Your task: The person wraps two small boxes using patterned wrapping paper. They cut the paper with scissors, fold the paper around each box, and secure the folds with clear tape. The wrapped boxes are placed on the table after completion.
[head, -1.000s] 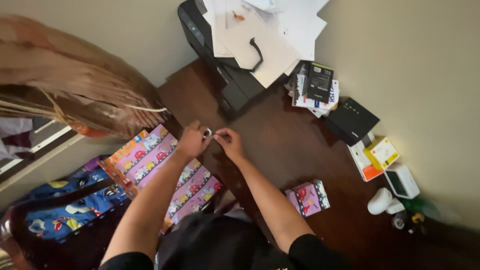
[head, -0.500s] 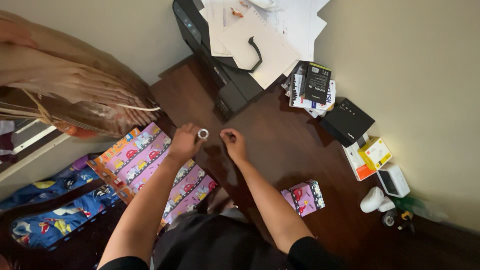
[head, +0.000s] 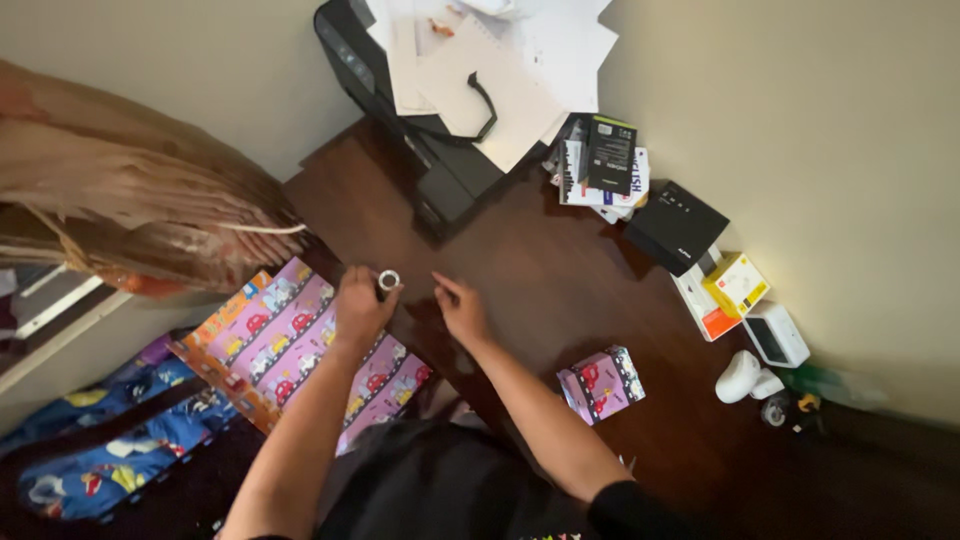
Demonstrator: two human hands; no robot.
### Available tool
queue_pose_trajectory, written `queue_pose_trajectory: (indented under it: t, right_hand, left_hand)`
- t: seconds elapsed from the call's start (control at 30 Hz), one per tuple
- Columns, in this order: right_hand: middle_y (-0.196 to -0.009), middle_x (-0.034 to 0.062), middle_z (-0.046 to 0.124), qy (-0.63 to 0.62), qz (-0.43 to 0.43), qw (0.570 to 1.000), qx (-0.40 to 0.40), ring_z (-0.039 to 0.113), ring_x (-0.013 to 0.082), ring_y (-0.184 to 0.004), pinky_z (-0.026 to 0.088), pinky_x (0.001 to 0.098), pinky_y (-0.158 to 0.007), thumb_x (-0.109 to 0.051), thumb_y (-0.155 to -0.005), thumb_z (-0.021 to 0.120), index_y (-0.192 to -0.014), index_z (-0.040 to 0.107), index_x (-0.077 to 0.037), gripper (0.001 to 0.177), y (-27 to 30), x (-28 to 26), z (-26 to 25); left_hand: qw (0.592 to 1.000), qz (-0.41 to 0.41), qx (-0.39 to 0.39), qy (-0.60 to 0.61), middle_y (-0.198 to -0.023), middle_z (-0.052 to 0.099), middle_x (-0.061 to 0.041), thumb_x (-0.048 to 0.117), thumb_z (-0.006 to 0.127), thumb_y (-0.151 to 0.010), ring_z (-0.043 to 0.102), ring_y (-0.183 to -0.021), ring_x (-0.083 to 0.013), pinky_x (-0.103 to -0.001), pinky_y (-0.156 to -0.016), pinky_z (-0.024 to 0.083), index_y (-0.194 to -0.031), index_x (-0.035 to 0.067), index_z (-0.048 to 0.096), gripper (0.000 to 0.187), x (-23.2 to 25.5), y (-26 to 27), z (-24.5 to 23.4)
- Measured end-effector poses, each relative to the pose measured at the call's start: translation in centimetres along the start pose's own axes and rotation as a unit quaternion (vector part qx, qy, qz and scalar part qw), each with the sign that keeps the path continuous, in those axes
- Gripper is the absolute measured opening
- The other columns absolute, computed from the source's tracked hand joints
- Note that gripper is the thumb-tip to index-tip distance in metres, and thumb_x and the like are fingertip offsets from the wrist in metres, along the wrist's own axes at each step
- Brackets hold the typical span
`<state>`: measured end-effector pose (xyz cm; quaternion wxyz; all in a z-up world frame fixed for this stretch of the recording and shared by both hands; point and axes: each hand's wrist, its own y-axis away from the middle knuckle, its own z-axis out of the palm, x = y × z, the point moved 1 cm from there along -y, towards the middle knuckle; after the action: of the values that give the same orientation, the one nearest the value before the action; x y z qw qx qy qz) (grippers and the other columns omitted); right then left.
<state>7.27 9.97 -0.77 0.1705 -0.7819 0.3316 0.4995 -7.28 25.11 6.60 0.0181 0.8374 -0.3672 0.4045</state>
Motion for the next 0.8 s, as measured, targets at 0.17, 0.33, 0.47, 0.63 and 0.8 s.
queue_pose_trajectory:
  t: [0.17, 0.33, 0.47, 0.63, 0.8]
  right_hand:
    - [-0.104, 0.0010, 0.072, -0.058, 0.004, 0.998, -0.029, 0.058, 0.0084, -0.082, 0.049, 0.0242, -0.077, -0.011, -0.098, 0.066, -0.157, 0.044, -0.011, 0.064, 2.2, 1.6, 0.4]
    - [-0.124, -0.0012, 0.066, -0.112, 0.099, 0.986, -0.076, 0.049, 0.0079, -0.069, 0.049, 0.0232, -0.070, -0.011, -0.094, 0.067, -0.162, 0.027, -0.013, 0.079, 4.4, 1.1, -1.3]
    - [-0.135, 0.0006, 0.058, -0.100, 0.095, 0.987, -0.078, 0.053, 0.0069, -0.071, 0.051, 0.0227, -0.071, -0.012, -0.094, 0.069, -0.160, 0.025, -0.012, 0.079, 7.7, -0.5, -5.1]
    - [-0.129, 0.0081, 0.063, -0.013, -0.021, 0.995, 0.097, 0.055, 0.0110, -0.074, 0.050, 0.0256, -0.067, -0.008, -0.095, 0.070, -0.145, 0.050, -0.006, 0.054, 13.2, -2.0, -13.1]
    - [-0.118, 0.0152, 0.060, 0.166, 0.032, 0.952, 0.254, 0.063, 0.0277, -0.095, 0.055, 0.0371, -0.084, -0.011, -0.092, 0.074, -0.141, 0.054, -0.002, 0.054, 18.5, -1.6, -22.4]
  left_hand:
    - [0.999, -0.037, 0.018, 0.009, -0.091, 0.060, -0.020, 0.026, 0.088, -0.082, 0.059, -0.091, -0.0410, -0.049, -0.083, 0.049, -0.091, -0.001, 0.059, 0.041, 0.2, 0.9, 0.8]
    - [0.991, -0.121, 0.009, 0.061, -0.102, 0.058, -0.023, 0.036, 0.091, -0.075, 0.058, -0.092, -0.0414, -0.048, -0.083, 0.050, -0.102, -0.005, 0.058, 0.059, 1.3, 1.5, -0.4]
    - [0.997, -0.067, 0.019, -0.015, -0.107, 0.058, -0.025, 0.037, 0.093, -0.068, 0.057, -0.099, -0.0451, -0.051, -0.086, 0.047, -0.111, -0.007, 0.057, 0.072, 3.2, 1.8, -2.1]
    - [0.995, 0.067, -0.070, -0.023, -0.115, 0.062, -0.024, 0.036, 0.088, -0.077, 0.057, -0.111, -0.0462, -0.052, -0.095, 0.046, -0.118, -0.002, 0.060, 0.062, 8.2, 3.0, 1.4]
    - [0.938, 0.174, -0.290, 0.072, -0.118, 0.061, -0.026, 0.041, 0.078, -0.086, 0.057, -0.113, -0.0441, -0.052, -0.098, 0.046, -0.123, -0.005, 0.059, 0.062, 15.4, 6.0, 11.4]
